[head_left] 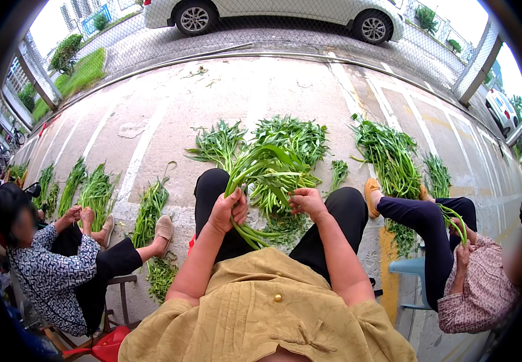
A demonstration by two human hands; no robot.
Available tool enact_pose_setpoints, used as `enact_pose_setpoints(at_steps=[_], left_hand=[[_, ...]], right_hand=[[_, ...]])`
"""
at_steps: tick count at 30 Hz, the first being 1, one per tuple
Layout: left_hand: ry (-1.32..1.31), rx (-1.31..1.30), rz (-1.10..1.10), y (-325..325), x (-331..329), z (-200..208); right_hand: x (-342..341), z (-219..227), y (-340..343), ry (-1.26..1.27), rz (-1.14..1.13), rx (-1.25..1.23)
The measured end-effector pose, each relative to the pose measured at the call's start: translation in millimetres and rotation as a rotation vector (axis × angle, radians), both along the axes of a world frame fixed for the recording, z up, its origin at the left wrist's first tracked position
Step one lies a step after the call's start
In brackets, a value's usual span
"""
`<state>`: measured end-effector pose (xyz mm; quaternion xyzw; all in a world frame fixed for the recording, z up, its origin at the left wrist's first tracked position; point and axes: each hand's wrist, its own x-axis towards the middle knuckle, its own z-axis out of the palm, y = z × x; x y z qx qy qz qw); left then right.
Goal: The person sorts bunches of leafy green vegetables by hand while seated, separating stalks and placing them on the ground.
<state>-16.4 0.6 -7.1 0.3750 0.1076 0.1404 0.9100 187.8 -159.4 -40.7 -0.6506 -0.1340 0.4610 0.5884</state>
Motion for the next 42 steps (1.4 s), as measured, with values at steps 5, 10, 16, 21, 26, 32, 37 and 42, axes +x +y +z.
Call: enact_pose_setpoints(at_steps=[5, 10, 16, 21, 26, 32, 37, 42], left_hand=[[0.014, 0.0, 0.002, 3, -1, -2], [0.021, 0.004, -0.014, 6, -3, 0], [0.04, 0.029, 0.013, 10, -5, -1], [0.026, 0.009, -0.004, 14, -4, -5], [0.004, 0.0, -0.008, 15, -3, -9], [0.033, 0.026, -0.001, 10, 2, -1], [0.035, 0.028, -0.015, 10, 6, 0], [0.06, 0.045, -0.011, 6, 13, -1]], right_hand=[[6, -6, 2, -0.084, -0.003, -0.073], [6, -12, 10, -0.156, 0.049, -0.059], [5, -14, 15, -0.064, 0.134, -0.07], [9, -17, 20, -0.115, 0.122, -0.09], [13, -27, 19, -0.151, 0.058, -0.068], [21, -17, 3, 0.004, 0.017, 0.021], [31, -1, -9, 0.205, -0.087, 0.141], [42, -1, -21, 0.342, -0.128, 0.276]])
